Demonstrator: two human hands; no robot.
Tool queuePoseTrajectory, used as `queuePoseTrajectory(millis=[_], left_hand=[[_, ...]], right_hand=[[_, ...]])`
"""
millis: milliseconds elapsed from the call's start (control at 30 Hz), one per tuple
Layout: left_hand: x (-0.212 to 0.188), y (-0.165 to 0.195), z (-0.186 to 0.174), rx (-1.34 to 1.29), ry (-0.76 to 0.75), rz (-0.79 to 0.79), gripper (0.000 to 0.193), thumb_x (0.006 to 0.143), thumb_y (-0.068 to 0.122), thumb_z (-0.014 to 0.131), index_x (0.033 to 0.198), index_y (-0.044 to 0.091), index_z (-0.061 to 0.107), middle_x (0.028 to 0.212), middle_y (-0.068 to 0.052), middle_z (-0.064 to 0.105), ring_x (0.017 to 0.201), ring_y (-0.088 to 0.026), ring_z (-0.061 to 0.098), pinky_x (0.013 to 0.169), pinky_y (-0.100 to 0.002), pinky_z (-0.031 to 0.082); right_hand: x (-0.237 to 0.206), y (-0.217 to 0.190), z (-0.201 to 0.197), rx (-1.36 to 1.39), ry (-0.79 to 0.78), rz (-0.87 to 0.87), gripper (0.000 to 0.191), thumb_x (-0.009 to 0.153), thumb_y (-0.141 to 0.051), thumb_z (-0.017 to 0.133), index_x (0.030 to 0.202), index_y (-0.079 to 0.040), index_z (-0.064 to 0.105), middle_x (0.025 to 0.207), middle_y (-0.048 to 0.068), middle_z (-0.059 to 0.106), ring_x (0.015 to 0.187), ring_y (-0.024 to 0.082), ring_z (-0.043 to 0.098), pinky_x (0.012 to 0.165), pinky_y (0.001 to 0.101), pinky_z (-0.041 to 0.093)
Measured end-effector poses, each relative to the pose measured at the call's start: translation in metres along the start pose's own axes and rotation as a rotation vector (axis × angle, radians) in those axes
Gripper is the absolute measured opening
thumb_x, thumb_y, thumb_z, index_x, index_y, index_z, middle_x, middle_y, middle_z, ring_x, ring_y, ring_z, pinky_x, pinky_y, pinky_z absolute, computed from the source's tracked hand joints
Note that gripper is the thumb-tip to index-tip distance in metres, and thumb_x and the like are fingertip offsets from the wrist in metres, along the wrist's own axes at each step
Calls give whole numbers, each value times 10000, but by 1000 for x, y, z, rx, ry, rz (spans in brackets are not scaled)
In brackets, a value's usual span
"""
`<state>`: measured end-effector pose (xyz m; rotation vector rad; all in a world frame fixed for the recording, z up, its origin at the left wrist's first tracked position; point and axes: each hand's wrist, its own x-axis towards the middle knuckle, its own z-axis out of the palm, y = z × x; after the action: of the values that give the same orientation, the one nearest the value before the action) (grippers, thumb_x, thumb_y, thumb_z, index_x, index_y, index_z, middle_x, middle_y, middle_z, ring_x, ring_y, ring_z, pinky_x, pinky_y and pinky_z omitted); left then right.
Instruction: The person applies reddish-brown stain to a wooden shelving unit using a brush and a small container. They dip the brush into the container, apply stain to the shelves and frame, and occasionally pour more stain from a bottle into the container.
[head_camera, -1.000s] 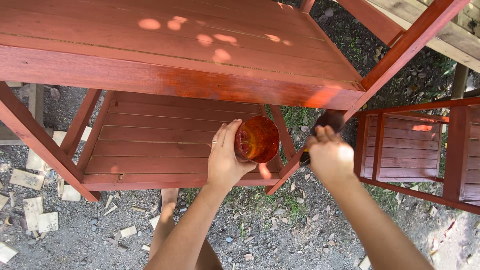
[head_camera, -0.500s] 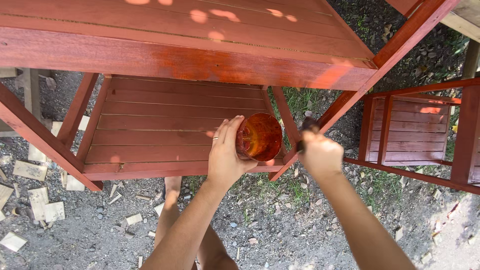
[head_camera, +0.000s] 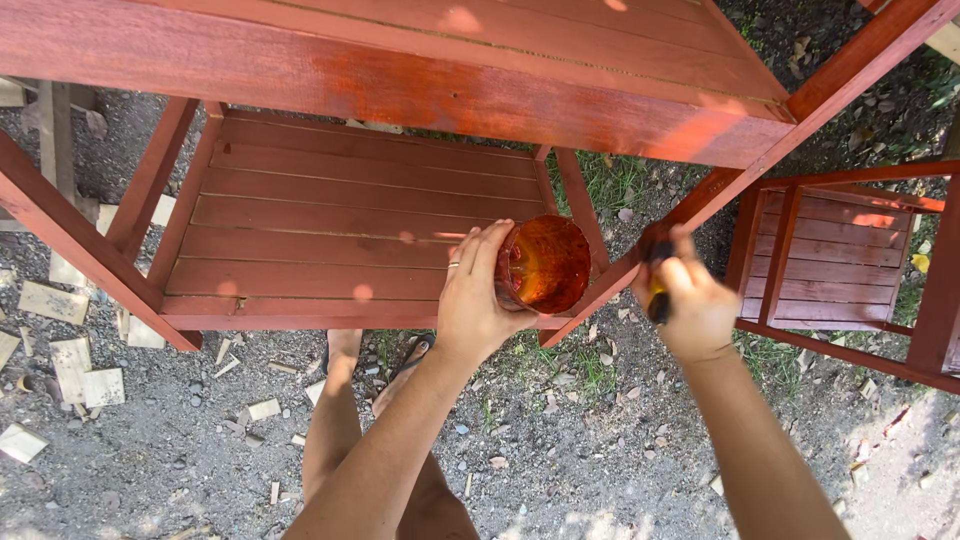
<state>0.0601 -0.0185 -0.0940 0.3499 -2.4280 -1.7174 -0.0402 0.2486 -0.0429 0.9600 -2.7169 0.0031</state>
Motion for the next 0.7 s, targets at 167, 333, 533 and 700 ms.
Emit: queuePoseTrajectory(millis=[167, 333, 533, 700], left_hand=[[1, -4, 6, -12, 7, -24, 1153, 436, 206, 992, 1447, 139, 441, 1467, -81, 544, 1415, -402, 453, 1199, -491, 359], [2, -3, 6, -15, -7, -11, 1167, 422, 205, 994, 1441, 146, 430, 1484, -69, 527, 1419, -398, 439, 1203, -490, 358], [-1, -11, 9, 45, -51, -50, 1176, 435, 227, 1007, 1450, 164, 417, 1497, -56, 495, 1444, -388, 400, 1206, -483, 342], [-6, -18, 18, 17, -39, -5, 1139, 468, 230, 997, 1457, 165, 435, 1492, -55, 516, 1447, -382, 418, 1212, -476, 367]], right_hand=[[7, 18, 0, -46, 31, -67, 283, 968, -194, 801, 839, -103, 566, 1352, 186, 697, 719, 260, 716, 597, 353, 583], [-25, -31, 25, -83, -261, -57, 225, 794, -282, 812, 805, -136, 641, 1258, 167, 750, 544, 247, 682, 448, 353, 544], [-13, 15, 9, -59, 20, -33, 272, 978, -201, 792, 840, -137, 566, 1343, 163, 719, 764, 257, 725, 646, 345, 597], [-50, 2, 43, -50, -77, -85, 293, 835, -288, 869, 940, -123, 651, 1406, 175, 672, 735, 222, 712, 601, 343, 588]])
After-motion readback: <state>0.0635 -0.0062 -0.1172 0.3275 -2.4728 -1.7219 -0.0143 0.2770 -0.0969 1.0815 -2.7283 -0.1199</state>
